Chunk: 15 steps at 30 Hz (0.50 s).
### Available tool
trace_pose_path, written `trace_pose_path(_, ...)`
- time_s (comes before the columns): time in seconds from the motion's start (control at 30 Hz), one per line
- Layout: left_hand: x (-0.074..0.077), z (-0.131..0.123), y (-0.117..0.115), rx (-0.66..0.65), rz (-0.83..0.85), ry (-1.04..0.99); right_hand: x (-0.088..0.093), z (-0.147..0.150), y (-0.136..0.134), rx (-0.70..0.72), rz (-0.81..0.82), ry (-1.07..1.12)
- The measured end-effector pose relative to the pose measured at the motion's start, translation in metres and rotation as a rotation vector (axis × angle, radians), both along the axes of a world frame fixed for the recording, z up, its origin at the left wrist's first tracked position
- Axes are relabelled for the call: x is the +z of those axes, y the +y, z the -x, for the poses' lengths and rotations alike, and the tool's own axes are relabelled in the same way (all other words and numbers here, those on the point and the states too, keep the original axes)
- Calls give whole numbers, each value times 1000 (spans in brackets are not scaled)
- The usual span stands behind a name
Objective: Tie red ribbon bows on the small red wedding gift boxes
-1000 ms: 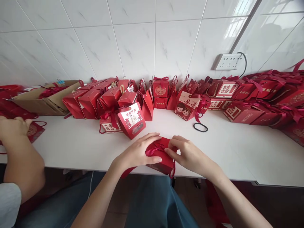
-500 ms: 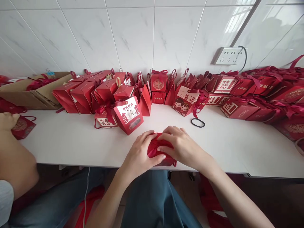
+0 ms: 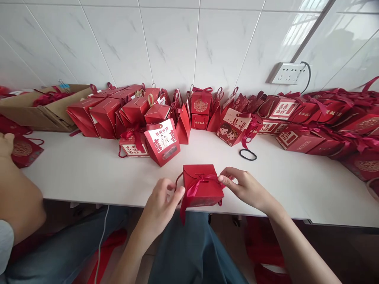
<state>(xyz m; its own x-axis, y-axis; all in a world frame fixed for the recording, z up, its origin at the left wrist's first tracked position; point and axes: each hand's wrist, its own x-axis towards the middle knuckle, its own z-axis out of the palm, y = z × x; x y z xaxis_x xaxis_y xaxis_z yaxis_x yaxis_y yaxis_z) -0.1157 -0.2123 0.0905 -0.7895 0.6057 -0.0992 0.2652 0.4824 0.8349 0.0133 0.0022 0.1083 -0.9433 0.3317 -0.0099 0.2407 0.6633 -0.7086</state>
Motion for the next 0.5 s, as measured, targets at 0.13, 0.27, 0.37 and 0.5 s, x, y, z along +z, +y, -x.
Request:
trace_pose_path(0.13,7,-6,1,-167,66,-174,-2,8,-4,25,122,-30)
trace_pose_path(0.27,6,-4,1,-228,14,-234,-2,12,-4,40,236,-49)
trace_pose_path(0.37,6,0,-1,-286,-40,-243,-4,13,-1,70,409,-77)
trace_pose_path(0.5,13,5,-1,-289,-24,-205,-9,13,2,62,581,-25)
